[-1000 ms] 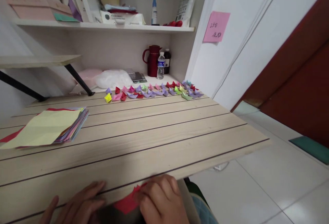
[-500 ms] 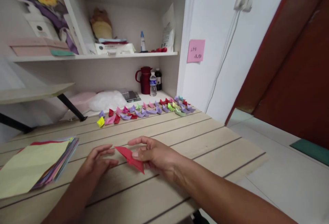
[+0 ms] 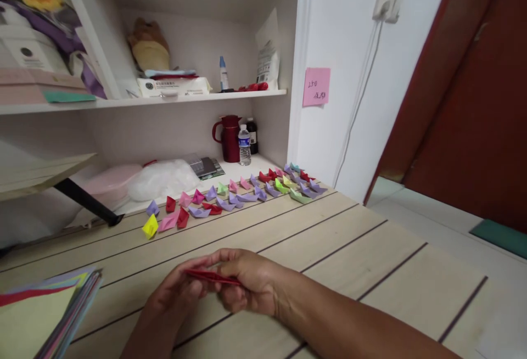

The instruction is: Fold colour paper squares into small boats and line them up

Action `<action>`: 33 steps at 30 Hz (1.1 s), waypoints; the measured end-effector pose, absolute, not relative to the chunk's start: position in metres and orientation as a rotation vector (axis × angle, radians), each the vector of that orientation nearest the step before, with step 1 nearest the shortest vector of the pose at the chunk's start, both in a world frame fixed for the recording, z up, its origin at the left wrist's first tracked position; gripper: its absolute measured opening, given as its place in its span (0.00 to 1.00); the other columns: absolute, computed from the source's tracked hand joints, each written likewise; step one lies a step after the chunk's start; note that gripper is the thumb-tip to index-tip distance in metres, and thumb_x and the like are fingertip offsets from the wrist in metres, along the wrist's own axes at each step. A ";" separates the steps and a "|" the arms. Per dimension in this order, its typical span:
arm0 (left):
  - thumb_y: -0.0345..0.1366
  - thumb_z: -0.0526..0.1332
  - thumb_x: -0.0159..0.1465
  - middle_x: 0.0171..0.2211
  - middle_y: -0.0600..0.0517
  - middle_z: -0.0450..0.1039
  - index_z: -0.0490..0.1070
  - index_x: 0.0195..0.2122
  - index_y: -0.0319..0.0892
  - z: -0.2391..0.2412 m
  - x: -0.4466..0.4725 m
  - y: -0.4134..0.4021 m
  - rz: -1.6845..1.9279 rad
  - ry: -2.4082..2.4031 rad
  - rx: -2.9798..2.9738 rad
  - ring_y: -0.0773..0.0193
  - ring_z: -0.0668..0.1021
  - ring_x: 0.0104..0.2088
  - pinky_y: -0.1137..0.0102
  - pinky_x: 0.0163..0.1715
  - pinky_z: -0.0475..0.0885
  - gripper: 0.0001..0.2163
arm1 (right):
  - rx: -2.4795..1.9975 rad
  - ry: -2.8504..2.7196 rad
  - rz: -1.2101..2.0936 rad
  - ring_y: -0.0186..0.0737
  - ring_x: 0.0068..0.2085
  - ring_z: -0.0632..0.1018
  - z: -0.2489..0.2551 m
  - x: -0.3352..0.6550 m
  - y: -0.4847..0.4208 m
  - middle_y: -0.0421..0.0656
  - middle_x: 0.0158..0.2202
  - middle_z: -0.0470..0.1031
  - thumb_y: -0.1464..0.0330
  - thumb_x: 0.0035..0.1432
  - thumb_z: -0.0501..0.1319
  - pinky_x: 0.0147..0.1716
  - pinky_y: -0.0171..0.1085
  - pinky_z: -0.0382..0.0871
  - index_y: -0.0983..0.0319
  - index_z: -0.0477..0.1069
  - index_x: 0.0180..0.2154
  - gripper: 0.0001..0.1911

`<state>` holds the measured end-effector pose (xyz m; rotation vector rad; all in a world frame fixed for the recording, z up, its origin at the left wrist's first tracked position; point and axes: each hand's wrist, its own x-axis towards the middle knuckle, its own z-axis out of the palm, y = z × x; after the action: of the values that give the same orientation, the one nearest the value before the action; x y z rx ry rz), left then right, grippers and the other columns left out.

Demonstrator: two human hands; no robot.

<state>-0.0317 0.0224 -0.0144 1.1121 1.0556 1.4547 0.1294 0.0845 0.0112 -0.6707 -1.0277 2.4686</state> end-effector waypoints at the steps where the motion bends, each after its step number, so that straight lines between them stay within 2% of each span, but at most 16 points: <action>1: 0.48 0.67 0.55 0.28 0.52 0.76 0.76 0.42 0.42 -0.012 -0.032 0.021 1.421 1.086 1.121 0.63 0.76 0.32 0.68 0.38 0.70 0.18 | -0.678 -1.023 2.465 0.22 0.12 0.60 0.010 0.130 0.084 0.34 0.21 0.69 0.76 0.49 0.63 0.12 0.24 0.44 0.62 0.71 0.45 0.19; 3: 0.49 0.63 0.59 0.28 0.51 0.77 0.78 0.39 0.41 -0.007 -0.032 0.018 1.382 1.134 1.122 0.61 0.76 0.33 0.69 0.39 0.70 0.16 | -0.700 -1.038 2.442 0.22 0.12 0.63 0.009 0.130 0.082 0.36 0.23 0.72 0.73 0.51 0.64 0.11 0.23 0.50 0.62 0.71 0.46 0.18; 5: 0.48 0.63 0.60 0.32 0.50 0.79 0.79 0.38 0.42 -0.005 -0.033 0.017 1.395 1.160 1.086 0.60 0.77 0.37 0.67 0.43 0.70 0.15 | -0.687 -1.046 2.415 0.28 0.15 0.71 0.010 0.132 0.081 0.40 0.27 0.75 0.66 0.57 0.64 0.11 0.24 0.60 0.63 0.71 0.46 0.15; 7: 0.47 0.65 0.58 0.36 0.50 0.80 0.80 0.36 0.43 -0.007 -0.034 0.017 1.436 1.198 1.028 0.58 0.78 0.40 0.65 0.47 0.70 0.14 | -0.638 -1.026 2.406 0.35 0.20 0.78 0.012 0.135 0.081 0.45 0.33 0.77 0.57 0.61 0.61 0.13 0.28 0.68 0.65 0.70 0.47 0.20; 9: 0.47 0.67 0.55 0.35 0.51 0.81 0.80 0.35 0.44 -0.010 -0.034 0.019 1.478 1.258 1.001 0.58 0.79 0.39 0.66 0.45 0.70 0.13 | -0.602 -1.006 2.410 0.38 0.26 0.81 0.016 0.139 0.080 0.50 0.41 0.76 0.53 0.62 0.59 0.15 0.30 0.72 0.65 0.69 0.49 0.24; 12: 0.46 0.67 0.55 0.30 0.53 0.80 0.79 0.32 0.43 -0.011 -0.032 0.020 1.474 1.306 1.027 0.63 0.77 0.32 0.71 0.36 0.70 0.11 | -0.611 -1.045 2.356 0.41 0.35 0.82 0.022 0.145 0.078 0.53 0.51 0.72 0.54 0.61 0.61 0.22 0.32 0.77 0.65 0.68 0.51 0.24; 14: 0.44 0.66 0.56 0.30 0.53 0.80 0.78 0.33 0.43 -0.009 -0.030 0.019 1.458 1.277 1.031 0.64 0.77 0.30 0.72 0.34 0.70 0.10 | -0.636 -1.094 2.308 0.43 0.40 0.82 0.024 0.148 0.076 0.53 0.53 0.71 0.62 0.57 0.67 0.31 0.36 0.79 0.65 0.68 0.51 0.23; 17: 0.41 0.66 0.56 0.33 0.52 0.80 0.77 0.37 0.43 -0.006 -0.027 0.016 1.455 1.250 1.019 0.63 0.79 0.34 0.71 0.37 0.71 0.10 | -0.700 -1.114 2.302 0.44 0.44 0.81 0.022 0.146 0.075 0.52 0.49 0.76 0.76 0.48 0.70 0.41 0.40 0.77 0.66 0.68 0.51 0.27; 19: 0.41 0.65 0.56 0.36 0.50 0.80 0.76 0.39 0.43 -0.006 -0.025 0.015 1.448 1.258 1.026 0.61 0.79 0.37 0.70 0.39 0.72 0.12 | -0.755 -1.107 2.290 0.44 0.43 0.82 0.019 0.143 0.076 0.52 0.44 0.79 0.79 0.46 0.67 0.42 0.40 0.76 0.67 0.69 0.50 0.27; 24: 0.44 0.64 0.58 0.32 0.50 0.79 0.73 0.45 0.42 -0.010 -0.022 0.013 1.416 1.333 1.081 0.61 0.78 0.33 0.66 0.39 0.72 0.16 | -0.864 -1.176 2.184 0.41 0.33 0.83 0.012 0.140 0.084 0.50 0.35 0.81 0.69 0.55 0.66 0.32 0.37 0.77 0.68 0.70 0.48 0.19; 29: 0.45 0.65 0.56 0.45 0.46 0.78 0.73 0.44 0.43 -0.012 -0.019 0.013 1.427 1.406 1.080 0.59 0.80 0.35 0.66 0.36 0.73 0.18 | -0.877 -1.300 2.155 0.40 0.30 0.82 0.010 0.144 0.087 0.49 0.36 0.81 0.60 0.56 0.67 0.23 0.33 0.75 0.65 0.68 0.48 0.22; 31: 0.46 0.65 0.55 0.45 0.46 0.78 0.73 0.44 0.43 -0.012 -0.018 0.013 1.419 1.411 1.090 0.59 0.79 0.34 0.66 0.35 0.73 0.18 | -0.902 -1.354 2.123 0.38 0.27 0.81 0.010 0.144 0.086 0.47 0.32 0.80 0.58 0.56 0.67 0.21 0.32 0.74 0.64 0.68 0.47 0.23; 33: 0.48 0.65 0.56 0.40 0.48 0.80 0.74 0.42 0.43 -0.010 -0.018 0.011 1.395 1.441 1.109 0.60 0.79 0.32 0.67 0.34 0.72 0.18 | -0.960 -1.409 2.078 0.37 0.23 0.79 0.011 0.143 0.084 0.44 0.27 0.79 0.55 0.56 0.66 0.18 0.30 0.71 0.63 0.68 0.48 0.24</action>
<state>-0.0176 0.0114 -0.0104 1.1094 1.4407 1.3950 0.1435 0.0845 0.0106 -0.9602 -1.4091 2.0784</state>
